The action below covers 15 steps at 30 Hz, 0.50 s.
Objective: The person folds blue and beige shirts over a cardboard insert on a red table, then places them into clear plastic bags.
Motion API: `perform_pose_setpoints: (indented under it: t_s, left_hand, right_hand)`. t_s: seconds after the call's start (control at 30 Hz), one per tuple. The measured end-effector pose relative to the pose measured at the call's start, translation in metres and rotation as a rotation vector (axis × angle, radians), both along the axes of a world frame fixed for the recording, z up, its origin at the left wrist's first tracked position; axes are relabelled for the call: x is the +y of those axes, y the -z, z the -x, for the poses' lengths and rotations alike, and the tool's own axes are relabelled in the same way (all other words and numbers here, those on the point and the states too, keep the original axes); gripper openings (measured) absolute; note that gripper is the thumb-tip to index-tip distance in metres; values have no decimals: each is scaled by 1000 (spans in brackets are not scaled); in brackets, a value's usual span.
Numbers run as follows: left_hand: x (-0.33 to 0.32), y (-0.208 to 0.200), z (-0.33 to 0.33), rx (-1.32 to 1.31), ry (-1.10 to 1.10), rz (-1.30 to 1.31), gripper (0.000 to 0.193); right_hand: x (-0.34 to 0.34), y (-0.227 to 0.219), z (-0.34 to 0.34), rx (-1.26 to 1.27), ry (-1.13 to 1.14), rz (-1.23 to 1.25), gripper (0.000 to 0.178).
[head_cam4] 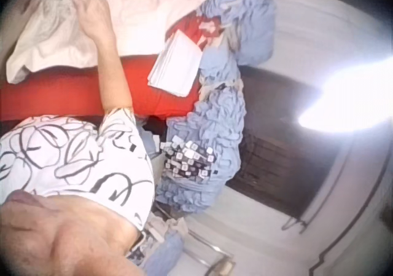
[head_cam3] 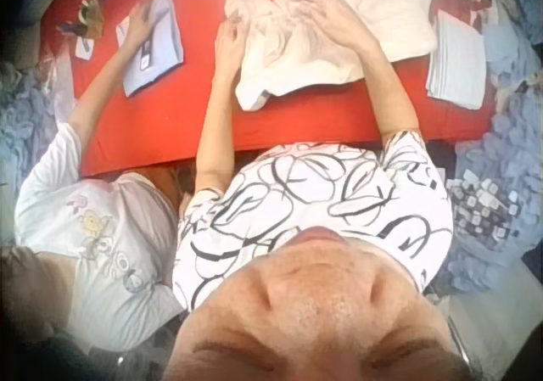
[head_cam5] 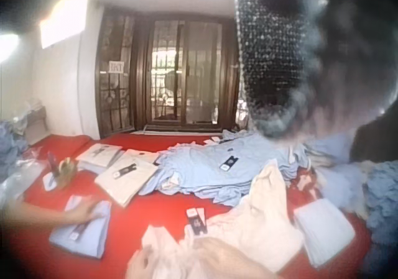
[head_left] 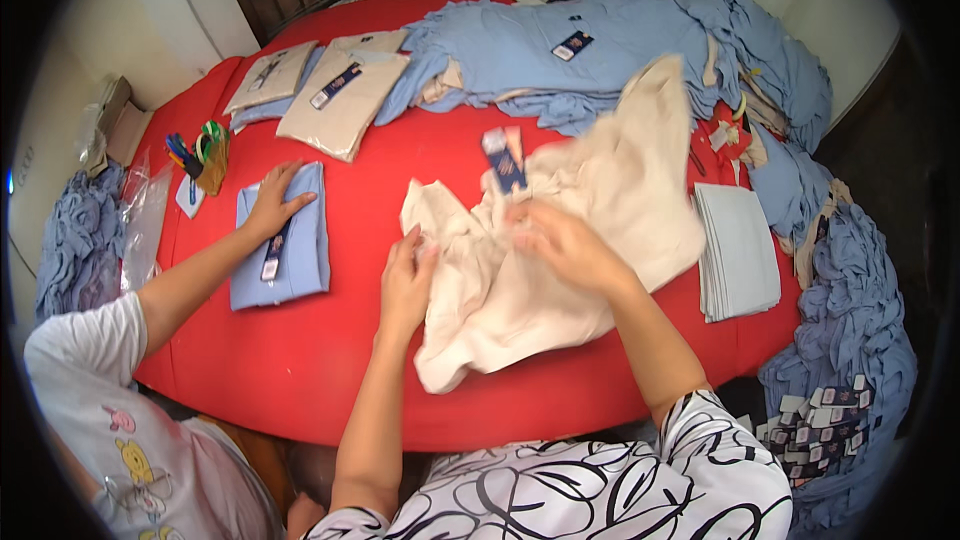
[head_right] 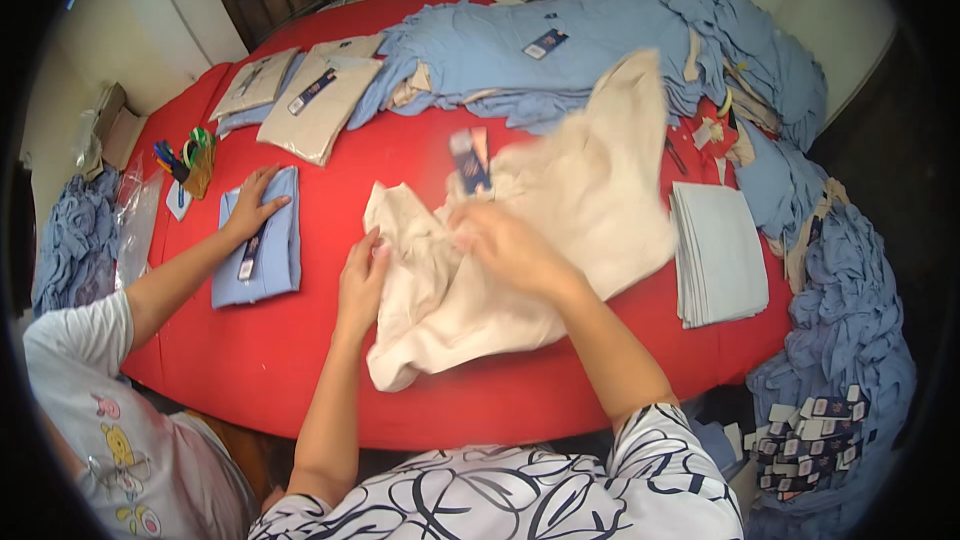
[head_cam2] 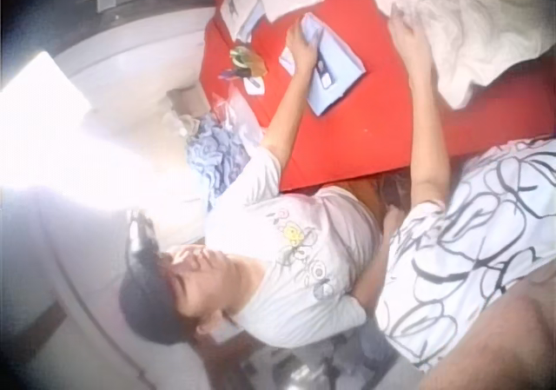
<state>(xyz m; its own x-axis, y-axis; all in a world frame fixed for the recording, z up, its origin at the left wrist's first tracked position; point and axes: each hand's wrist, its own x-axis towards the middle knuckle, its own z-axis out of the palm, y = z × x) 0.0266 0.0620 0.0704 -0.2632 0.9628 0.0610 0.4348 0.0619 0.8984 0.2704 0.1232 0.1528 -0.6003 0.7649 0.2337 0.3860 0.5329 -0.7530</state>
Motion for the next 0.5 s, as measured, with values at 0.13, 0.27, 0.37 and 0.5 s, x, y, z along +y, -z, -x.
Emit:
perform_pose_setpoints:
  t_s: [0.13,0.27,0.37,0.5]
  left_hand:
    - [-9,18,-40,355,96,56,46]
    - [-64,29,-12,296,-50,-119,21]
    - [-134,28,28,230,-187,-151,18]
    - [-213,30,59,330,-484,193,34]
  right_hand:
    - [31,110,-75,-499,521,-368,39]
    - [-44,141,-128,-685,545,-310,54]
    - [-100,74,-145,-920,410,34,39]
    - [-96,31,-135,-742,269,-207,23]
